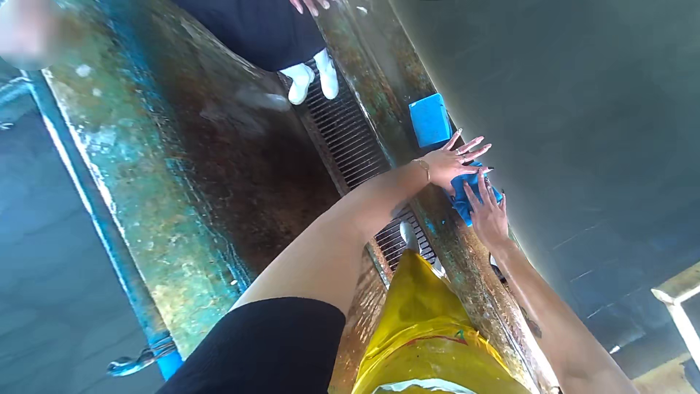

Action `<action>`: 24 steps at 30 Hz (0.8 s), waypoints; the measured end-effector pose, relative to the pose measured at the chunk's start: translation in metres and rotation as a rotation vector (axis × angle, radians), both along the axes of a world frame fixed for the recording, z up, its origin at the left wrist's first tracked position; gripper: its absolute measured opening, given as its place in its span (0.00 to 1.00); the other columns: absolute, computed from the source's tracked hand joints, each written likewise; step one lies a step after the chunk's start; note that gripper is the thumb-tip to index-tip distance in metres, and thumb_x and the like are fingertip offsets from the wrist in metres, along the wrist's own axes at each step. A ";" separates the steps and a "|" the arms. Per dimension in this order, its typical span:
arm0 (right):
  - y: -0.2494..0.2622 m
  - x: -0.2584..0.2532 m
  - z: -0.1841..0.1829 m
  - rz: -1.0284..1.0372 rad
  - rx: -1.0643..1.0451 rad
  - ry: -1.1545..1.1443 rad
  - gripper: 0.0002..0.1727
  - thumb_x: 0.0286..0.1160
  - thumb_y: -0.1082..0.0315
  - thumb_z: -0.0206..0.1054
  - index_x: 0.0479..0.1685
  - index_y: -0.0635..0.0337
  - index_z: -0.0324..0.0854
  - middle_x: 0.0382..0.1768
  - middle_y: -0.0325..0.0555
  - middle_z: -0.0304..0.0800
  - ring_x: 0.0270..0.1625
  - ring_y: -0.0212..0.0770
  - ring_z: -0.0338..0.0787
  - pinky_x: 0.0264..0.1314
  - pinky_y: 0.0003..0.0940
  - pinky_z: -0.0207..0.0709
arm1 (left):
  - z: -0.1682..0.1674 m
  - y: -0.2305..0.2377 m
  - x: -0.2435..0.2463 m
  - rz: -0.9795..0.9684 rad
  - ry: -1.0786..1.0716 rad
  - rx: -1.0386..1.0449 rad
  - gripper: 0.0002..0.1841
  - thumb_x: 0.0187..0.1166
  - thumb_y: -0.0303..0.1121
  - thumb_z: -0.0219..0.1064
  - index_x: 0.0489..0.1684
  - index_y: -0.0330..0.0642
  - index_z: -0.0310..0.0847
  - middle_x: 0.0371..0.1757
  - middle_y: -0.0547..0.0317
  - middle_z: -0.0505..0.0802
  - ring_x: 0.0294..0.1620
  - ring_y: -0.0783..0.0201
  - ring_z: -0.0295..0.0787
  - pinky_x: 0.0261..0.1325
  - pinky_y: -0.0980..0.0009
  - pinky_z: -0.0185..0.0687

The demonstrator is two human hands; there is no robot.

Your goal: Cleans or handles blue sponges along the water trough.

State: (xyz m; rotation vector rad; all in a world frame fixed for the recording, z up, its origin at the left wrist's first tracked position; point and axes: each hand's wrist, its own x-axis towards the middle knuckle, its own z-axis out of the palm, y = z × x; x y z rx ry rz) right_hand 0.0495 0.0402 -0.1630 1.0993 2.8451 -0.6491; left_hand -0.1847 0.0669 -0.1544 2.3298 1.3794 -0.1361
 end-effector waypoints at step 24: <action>0.004 -0.013 0.006 0.001 -0.046 -0.175 0.43 0.78 0.75 0.65 0.93 0.29 0.58 0.98 0.38 0.36 0.94 0.58 0.50 0.75 0.71 0.63 | 0.073 -0.019 -0.075 0.058 -0.107 -0.113 0.22 0.80 0.21 0.61 0.64 0.58 0.91 0.97 0.60 0.52 0.98 0.48 0.29 0.96 0.46 0.34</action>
